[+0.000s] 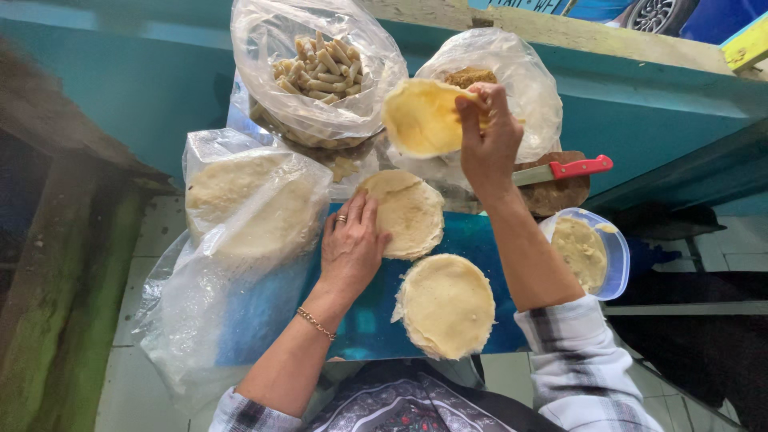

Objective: The person peels a thin outer skin off round dough discs one at a time, pulling the skin away by hand and setting the peeled disc aside on the table. They work through a stack of discs, occasionally lifting and repositioning them to remove the skin completely.

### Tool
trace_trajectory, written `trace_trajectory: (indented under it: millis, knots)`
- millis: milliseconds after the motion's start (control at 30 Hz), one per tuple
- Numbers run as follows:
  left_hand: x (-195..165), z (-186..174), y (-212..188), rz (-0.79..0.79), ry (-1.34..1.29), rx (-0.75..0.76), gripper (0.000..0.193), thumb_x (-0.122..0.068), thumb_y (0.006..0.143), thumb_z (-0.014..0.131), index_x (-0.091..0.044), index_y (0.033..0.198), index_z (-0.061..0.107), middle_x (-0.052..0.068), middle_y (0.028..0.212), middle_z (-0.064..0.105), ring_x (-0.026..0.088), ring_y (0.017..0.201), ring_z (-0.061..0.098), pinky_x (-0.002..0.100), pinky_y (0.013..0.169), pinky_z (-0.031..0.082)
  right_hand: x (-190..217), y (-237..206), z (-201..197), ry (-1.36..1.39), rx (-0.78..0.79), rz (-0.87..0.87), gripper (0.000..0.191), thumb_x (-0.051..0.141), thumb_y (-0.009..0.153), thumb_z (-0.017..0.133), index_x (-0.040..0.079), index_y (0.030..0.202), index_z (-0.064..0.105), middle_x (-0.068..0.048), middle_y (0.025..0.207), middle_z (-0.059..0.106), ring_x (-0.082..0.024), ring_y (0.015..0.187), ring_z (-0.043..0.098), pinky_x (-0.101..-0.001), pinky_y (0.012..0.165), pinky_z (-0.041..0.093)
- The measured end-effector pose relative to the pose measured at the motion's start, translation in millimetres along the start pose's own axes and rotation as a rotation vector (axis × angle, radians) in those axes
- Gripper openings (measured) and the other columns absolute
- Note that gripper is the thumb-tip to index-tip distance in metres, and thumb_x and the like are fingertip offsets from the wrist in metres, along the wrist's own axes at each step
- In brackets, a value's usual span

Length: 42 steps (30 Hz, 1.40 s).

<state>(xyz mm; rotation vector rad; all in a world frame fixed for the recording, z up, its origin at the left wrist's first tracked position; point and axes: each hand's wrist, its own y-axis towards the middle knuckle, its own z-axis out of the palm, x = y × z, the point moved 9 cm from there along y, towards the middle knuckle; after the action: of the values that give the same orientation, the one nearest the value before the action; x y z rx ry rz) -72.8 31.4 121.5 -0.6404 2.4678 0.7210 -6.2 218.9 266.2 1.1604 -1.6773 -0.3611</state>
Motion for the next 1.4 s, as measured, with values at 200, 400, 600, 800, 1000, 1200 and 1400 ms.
trace_trajectory:
  millis: [200,400,600,800,1000,1200,1400]
  knots:
    - [-2.6,-18.3,1.6,-0.021,-0.204,-0.078,0.041,-0.024,0.097,0.075,-0.016,0.134,0.061,0.008,0.138,0.064,0.029,0.129,0.059,0.042,0.107,0.047,10.1,-18.6,-23.1,0.307,0.064,0.176,0.017,0.015,0.11,0.069,0.003,0.119,0.062,-0.003,0.106,0.069,-0.009,0.093,0.071,-0.0274,0.077,0.059]
    - [-13.9,-28.2,8.2,-0.087,-1.099,0.022,0.069,-0.023,0.091,0.073,-0.01,0.15,0.04,0.009,0.144,0.056,0.023,0.13,0.056,0.037,0.105,0.047,-22.3,-67.3,-22.8,0.744,0.284,0.56,0.011,0.008,0.104,0.069,0.004,0.113,0.064,-0.003,0.1,0.066,-0.009,0.088,0.063,-0.026,0.078,0.053]
    - [-35.9,1.0,-4.0,-0.167,-1.648,0.497,0.051,-0.026,0.104,0.063,-0.005,0.149,0.052,0.006,0.134,0.066,0.015,0.122,0.063,0.032,0.105,0.049,-29.8,-104.0,0.2,1.09,0.575,0.714,0.012,0.008,0.102,0.065,0.001,0.112,0.065,-0.003,0.101,0.069,-0.011,0.094,0.067,-0.027,0.085,0.054]
    - [-19.6,19.9,-12.3,-0.302,-1.628,0.438,0.026,-0.018,0.102,0.068,-0.003,0.123,0.065,0.0,0.112,0.068,0.009,0.105,0.062,0.029,0.096,0.051,-43.1,-100.5,-0.3,1.173,0.411,0.69,0.012,0.012,0.106,0.065,0.004,0.116,0.065,-0.003,0.105,0.069,-0.01,0.094,0.067,-0.0266,0.083,0.055]
    - [27.0,-19.5,-3.7,-0.321,-0.602,-0.087,0.022,-0.013,0.098,0.065,-0.008,0.118,0.069,0.006,0.108,0.071,0.019,0.091,0.068,0.033,0.08,0.057,-44.6,-79.3,-34.8,0.487,0.149,0.385,0.016,0.016,0.107,0.068,0.006,0.119,0.066,0.002,0.106,0.068,-0.005,0.095,0.063,-0.0225,0.083,0.052]
    - [2.9,-17.6,0.7,-0.059,0.086,-0.14,0.03,-0.015,0.089,0.068,-0.002,0.115,0.064,0.015,0.121,0.061,0.035,0.104,0.063,0.044,0.081,0.055,-57.1,-83.2,-31.7,0.507,0.148,0.463,0.017,0.016,0.107,0.068,0.004,0.118,0.066,0.004,0.102,0.068,-0.003,0.091,0.061,-0.0211,0.081,0.051]
    - [-0.2,-10.0,4.6,-0.027,0.103,-0.17,0.02,-0.015,0.091,0.066,-0.004,0.107,0.064,0.013,0.12,0.06,0.033,0.108,0.061,0.046,0.086,0.052,-82.4,-68.1,-27.3,-0.116,0.246,0.401,0.021,0.019,0.102,0.074,0.007,0.119,0.069,-0.004,0.103,0.072,-0.013,0.093,0.069,-0.0287,0.083,0.054]
